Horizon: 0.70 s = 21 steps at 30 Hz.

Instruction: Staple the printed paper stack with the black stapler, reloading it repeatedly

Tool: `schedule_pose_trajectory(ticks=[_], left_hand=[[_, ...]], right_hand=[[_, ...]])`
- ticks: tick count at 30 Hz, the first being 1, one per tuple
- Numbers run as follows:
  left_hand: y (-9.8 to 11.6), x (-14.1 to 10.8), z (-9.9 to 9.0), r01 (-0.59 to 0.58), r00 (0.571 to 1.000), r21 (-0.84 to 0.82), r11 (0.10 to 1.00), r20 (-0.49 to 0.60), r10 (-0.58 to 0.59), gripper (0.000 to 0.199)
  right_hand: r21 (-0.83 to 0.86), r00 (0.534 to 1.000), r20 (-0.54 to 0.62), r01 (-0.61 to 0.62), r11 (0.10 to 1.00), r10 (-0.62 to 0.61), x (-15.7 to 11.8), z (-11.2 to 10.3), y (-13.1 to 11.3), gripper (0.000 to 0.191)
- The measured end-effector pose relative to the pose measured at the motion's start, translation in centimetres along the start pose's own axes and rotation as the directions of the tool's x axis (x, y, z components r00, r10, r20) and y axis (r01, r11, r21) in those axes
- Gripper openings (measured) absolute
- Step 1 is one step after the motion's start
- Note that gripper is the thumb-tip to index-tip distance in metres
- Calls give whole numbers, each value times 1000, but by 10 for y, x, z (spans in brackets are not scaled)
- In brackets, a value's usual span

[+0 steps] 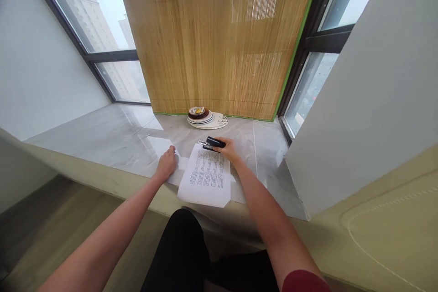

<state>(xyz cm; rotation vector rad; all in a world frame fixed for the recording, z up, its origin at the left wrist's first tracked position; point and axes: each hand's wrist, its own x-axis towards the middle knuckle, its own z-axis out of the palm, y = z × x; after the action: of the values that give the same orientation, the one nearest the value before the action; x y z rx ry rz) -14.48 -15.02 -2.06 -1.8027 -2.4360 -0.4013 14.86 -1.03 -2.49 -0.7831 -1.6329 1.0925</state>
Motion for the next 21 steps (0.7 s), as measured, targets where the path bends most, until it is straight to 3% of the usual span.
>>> schedule_pose_trajectory(ticks=[6,11,21], left_hand=[[1,0,-2,-19,999,-12,1000,26,19,38],[2,1,-1,-14,1000,-37,999,20,15,36],[-3,7,7,-165,986,-265,950,-20,165,32]], right_hand=[[-34,1000,23,-18,999,19,-38,15,-12,42],[-54,998,52,-34,998,36,-70,10,-19,42],[-79,995,102,-14,997,22,-68,6,-17,47]])
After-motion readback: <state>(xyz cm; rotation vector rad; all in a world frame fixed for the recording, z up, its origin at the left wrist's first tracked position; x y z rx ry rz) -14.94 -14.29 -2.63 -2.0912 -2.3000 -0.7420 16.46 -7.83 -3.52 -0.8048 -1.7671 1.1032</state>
